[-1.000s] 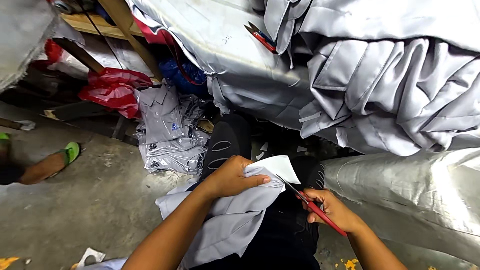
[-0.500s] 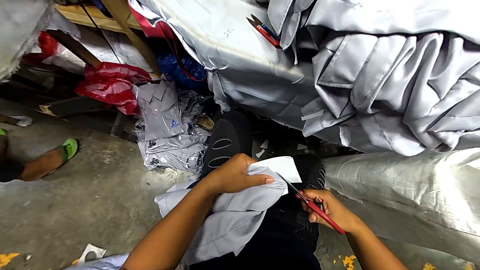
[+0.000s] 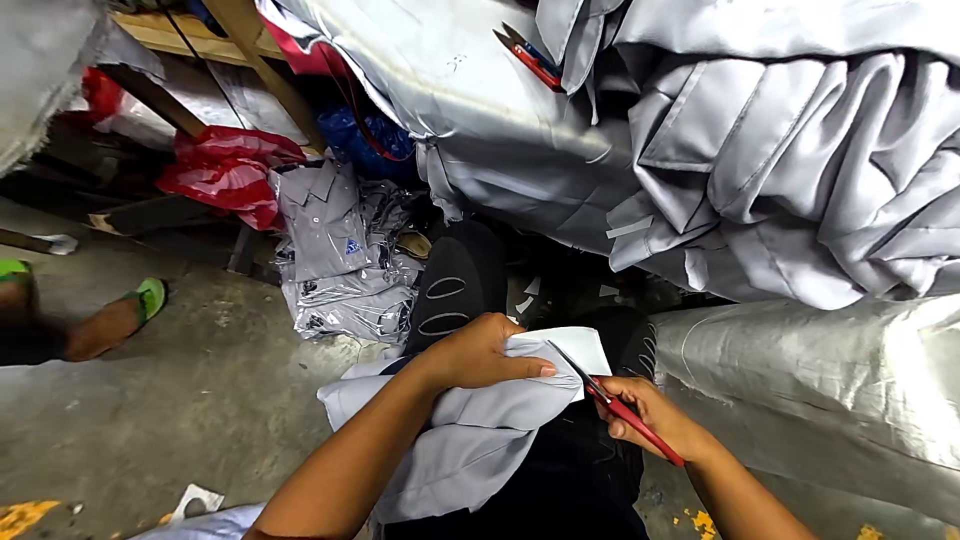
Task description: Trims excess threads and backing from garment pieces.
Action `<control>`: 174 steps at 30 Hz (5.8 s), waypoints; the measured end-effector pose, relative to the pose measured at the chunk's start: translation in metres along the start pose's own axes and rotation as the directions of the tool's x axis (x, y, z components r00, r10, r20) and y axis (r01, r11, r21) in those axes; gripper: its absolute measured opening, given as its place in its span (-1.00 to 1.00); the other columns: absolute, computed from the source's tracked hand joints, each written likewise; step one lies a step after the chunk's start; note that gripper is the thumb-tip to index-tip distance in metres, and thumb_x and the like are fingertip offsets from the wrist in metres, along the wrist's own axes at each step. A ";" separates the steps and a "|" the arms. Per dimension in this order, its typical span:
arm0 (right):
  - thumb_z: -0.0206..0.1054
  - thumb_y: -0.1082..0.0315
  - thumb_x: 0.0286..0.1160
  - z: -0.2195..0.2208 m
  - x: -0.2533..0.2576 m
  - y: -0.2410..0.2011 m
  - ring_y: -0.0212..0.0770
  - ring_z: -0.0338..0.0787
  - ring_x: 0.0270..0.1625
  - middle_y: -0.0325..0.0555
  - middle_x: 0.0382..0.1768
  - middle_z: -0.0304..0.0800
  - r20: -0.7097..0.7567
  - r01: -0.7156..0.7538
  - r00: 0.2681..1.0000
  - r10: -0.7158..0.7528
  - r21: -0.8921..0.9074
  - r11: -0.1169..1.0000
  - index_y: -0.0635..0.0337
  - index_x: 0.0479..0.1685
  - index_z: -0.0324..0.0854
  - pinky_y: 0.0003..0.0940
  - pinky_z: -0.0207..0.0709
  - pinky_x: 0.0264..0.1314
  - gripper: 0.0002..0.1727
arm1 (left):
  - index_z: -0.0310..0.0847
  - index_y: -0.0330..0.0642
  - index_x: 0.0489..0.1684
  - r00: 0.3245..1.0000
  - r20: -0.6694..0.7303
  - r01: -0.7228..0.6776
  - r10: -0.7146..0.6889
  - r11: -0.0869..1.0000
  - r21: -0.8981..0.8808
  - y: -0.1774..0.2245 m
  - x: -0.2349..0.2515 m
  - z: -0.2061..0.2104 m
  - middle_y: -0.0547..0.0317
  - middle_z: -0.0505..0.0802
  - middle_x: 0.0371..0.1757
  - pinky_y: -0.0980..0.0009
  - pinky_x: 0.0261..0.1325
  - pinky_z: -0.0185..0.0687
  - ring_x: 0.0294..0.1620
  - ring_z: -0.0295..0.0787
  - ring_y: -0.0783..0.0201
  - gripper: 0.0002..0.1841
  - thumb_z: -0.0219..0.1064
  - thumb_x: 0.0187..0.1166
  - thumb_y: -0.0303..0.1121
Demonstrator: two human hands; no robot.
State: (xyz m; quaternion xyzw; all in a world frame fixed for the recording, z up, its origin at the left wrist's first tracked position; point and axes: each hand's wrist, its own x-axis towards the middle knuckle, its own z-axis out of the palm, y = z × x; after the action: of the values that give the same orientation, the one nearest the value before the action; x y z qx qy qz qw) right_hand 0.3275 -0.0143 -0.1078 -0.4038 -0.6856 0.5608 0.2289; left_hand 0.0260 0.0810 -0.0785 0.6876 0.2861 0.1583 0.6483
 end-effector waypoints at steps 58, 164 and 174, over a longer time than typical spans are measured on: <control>0.40 0.17 0.53 0.018 0.103 -0.119 -0.64 0.78 -0.28 -0.56 -0.37 0.82 -0.875 0.703 0.178 -0.451 -0.207 0.680 -0.15 -0.24 0.75 -0.67 0.68 -0.14 -0.94 | 0.45 -0.13 -0.71 0.635 -0.500 -0.301 0.589 0.785 0.541 0.058 -0.028 0.027 0.30 0.50 -0.65 0.63 -0.50 0.29 -0.59 0.39 0.54 -0.51 0.32 0.67 -0.04; 0.28 -0.51 0.36 -0.031 -0.020 -0.024 -0.70 0.31 -0.70 -0.52 -0.76 0.35 -0.056 -0.042 0.998 0.035 -0.137 0.990 0.03 -0.51 0.55 -0.71 0.14 -0.65 -0.29 | 0.71 -0.18 -0.45 0.968 0.026 -0.251 0.250 0.951 0.179 0.021 0.018 -0.003 0.51 0.68 -0.54 0.70 -0.34 0.40 -0.47 0.50 0.77 -0.68 0.34 0.66 -0.16; 0.17 -0.56 0.40 -0.020 -0.012 -0.023 -0.69 0.32 -0.64 -0.48 -0.70 0.36 -0.041 -0.009 0.999 0.003 -0.131 0.991 0.07 -0.47 0.55 -0.71 0.13 -0.60 -0.23 | 0.69 -0.15 -0.50 0.960 0.099 -0.273 0.262 0.954 0.122 0.021 0.022 -0.004 0.54 0.66 -0.57 0.73 -0.40 0.36 -0.51 0.48 0.79 -0.69 0.33 0.67 -0.19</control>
State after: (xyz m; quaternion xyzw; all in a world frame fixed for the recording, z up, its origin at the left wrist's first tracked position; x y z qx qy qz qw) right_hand 0.3430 -0.0132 -0.0784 -0.4315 -0.7149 0.5068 0.2141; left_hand 0.0449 0.0971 -0.0612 0.7681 0.1737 0.1965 0.5841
